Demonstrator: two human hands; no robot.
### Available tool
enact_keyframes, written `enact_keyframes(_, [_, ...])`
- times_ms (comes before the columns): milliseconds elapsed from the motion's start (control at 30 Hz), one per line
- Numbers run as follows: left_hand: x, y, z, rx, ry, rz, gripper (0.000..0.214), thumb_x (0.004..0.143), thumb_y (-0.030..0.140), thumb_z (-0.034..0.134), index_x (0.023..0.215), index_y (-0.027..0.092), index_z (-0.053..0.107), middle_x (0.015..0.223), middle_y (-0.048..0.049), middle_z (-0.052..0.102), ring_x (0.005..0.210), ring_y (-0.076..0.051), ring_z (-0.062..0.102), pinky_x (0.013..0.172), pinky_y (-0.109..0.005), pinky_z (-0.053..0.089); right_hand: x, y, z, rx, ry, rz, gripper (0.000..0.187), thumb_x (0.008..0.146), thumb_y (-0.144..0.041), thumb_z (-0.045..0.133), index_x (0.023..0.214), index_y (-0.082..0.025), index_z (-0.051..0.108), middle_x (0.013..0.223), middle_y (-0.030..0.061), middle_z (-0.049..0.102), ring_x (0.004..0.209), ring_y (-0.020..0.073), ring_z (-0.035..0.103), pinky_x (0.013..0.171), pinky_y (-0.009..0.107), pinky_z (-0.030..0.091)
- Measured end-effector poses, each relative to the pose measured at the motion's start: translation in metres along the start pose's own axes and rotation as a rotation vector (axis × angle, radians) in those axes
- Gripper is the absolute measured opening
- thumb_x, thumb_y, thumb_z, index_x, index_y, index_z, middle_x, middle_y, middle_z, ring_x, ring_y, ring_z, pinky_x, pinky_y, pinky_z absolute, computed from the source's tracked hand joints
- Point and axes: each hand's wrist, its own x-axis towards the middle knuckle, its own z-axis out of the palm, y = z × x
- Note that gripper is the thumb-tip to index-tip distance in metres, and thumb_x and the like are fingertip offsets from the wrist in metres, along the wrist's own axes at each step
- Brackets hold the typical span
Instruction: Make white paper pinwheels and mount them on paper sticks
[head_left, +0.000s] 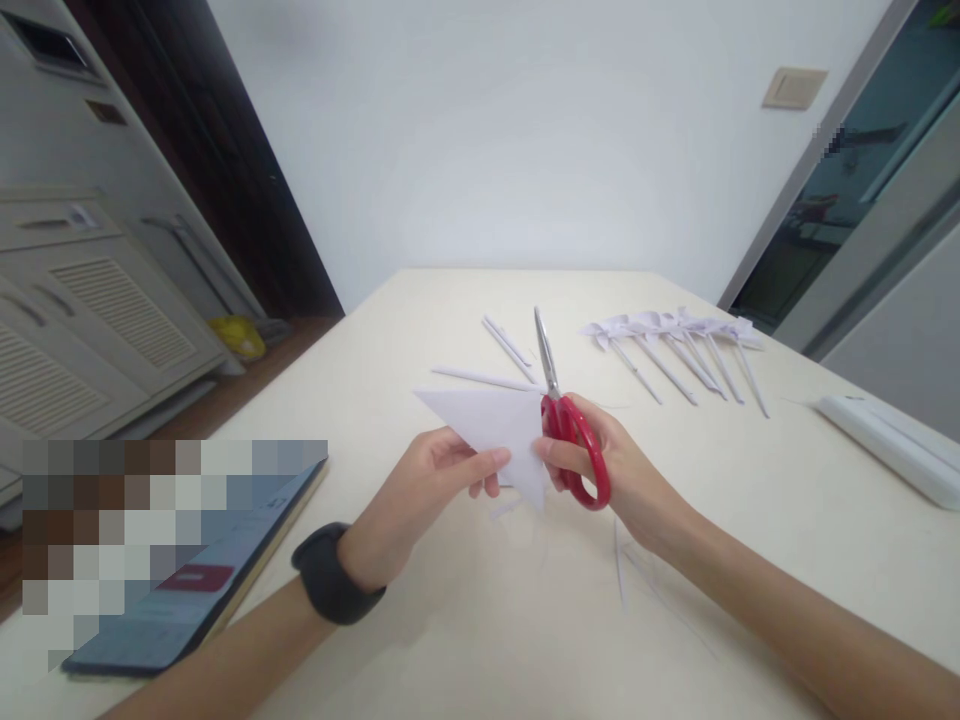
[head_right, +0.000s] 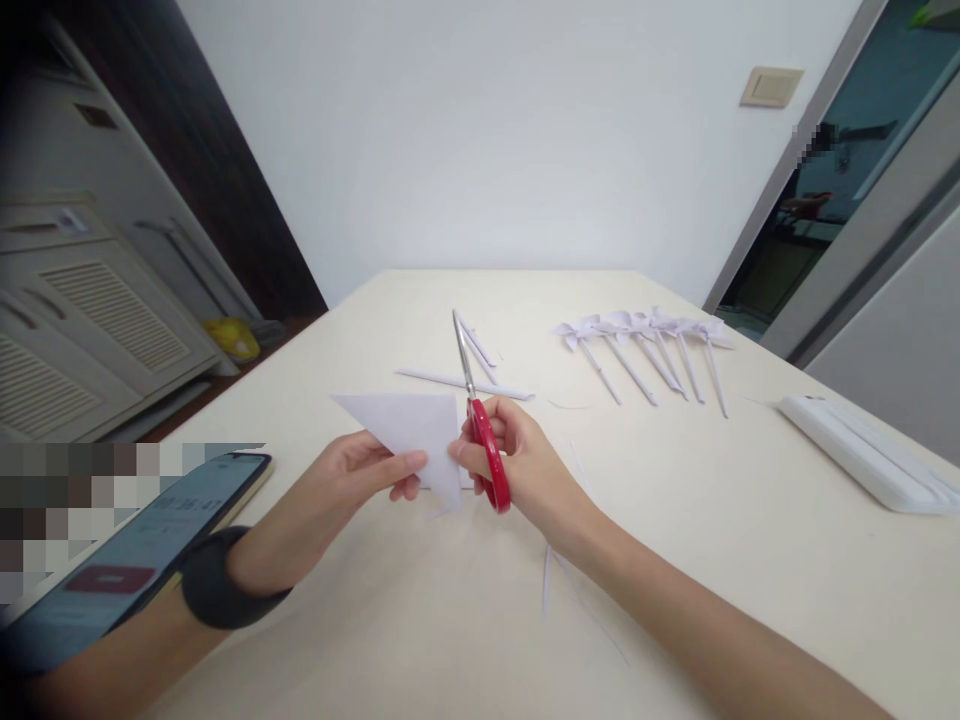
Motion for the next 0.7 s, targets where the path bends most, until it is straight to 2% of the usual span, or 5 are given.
enact_keyframes(267, [0.002,0.001,0.003,0.004,-0.091,-0.04,0.014,0.079,0.027,0.06,0.071,0.016,0.064,0.058,0.0011,0.06,0.056,-0.013,0.052,0.056,-0.024,0.039,0.009,0.004,-0.013,-0.059,0.036,-0.05,0.02,0.085,-0.04,0.05,0.085,-0.02,0.046,0.072,-0.0023,0.052,0.056,0.0089,0.048,0.051,0.022,0.037])
enact_keyframes(367, [0.002,0.001,0.003,0.017,-0.114,-0.101,0.016,0.081,0.029,0.056,0.083,0.015,0.064,0.062,-0.001,0.064,0.052,-0.013,0.056,0.047,-0.023,0.035,0.018,0.011,-0.024,-0.279,-0.046,-0.026,0.023,0.087,-0.042,0.045,0.085,-0.02,0.045,0.075,-0.0008,0.055,0.056,0.0091,0.05,0.051,0.022,0.038])
enact_keyframes(433, [0.002,0.0,0.003,0.021,-0.12,-0.147,0.02,0.082,0.03,0.054,0.091,0.014,0.063,0.067,-0.0033,0.066,0.05,-0.014,0.058,0.043,-0.022,0.032,0.024,0.019,-0.031,-0.584,-0.077,-0.033,0.023,0.088,-0.041,0.041,0.086,-0.02,0.046,0.082,0.0011,0.06,0.062,0.0102,0.053,0.055,0.023,0.041])
enact_keyframes(600, [0.005,-0.005,0.001,-0.013,-0.16,-0.135,0.022,0.082,0.025,0.052,0.099,0.014,0.059,0.066,-0.0022,0.064,0.056,-0.014,0.061,0.048,-0.022,0.037,0.029,0.036,-0.039,-0.811,-0.013,-0.054,0.014,0.083,-0.032,0.048,0.081,-0.019,0.05,0.073,0.0015,0.057,0.062,0.0142,0.051,0.055,0.026,0.037])
enact_keyframes(700, [0.008,-0.01,-0.002,-0.052,-0.2,-0.073,0.025,0.082,0.023,0.052,0.104,0.015,0.057,0.067,-0.0012,0.063,0.059,-0.014,0.06,0.053,-0.023,0.04,0.026,0.039,-0.036,-0.912,-0.022,-0.094,0.008,0.076,-0.025,0.056,0.081,-0.019,0.054,0.084,0.0042,0.058,0.071,0.0166,0.052,0.061,0.028,0.038])
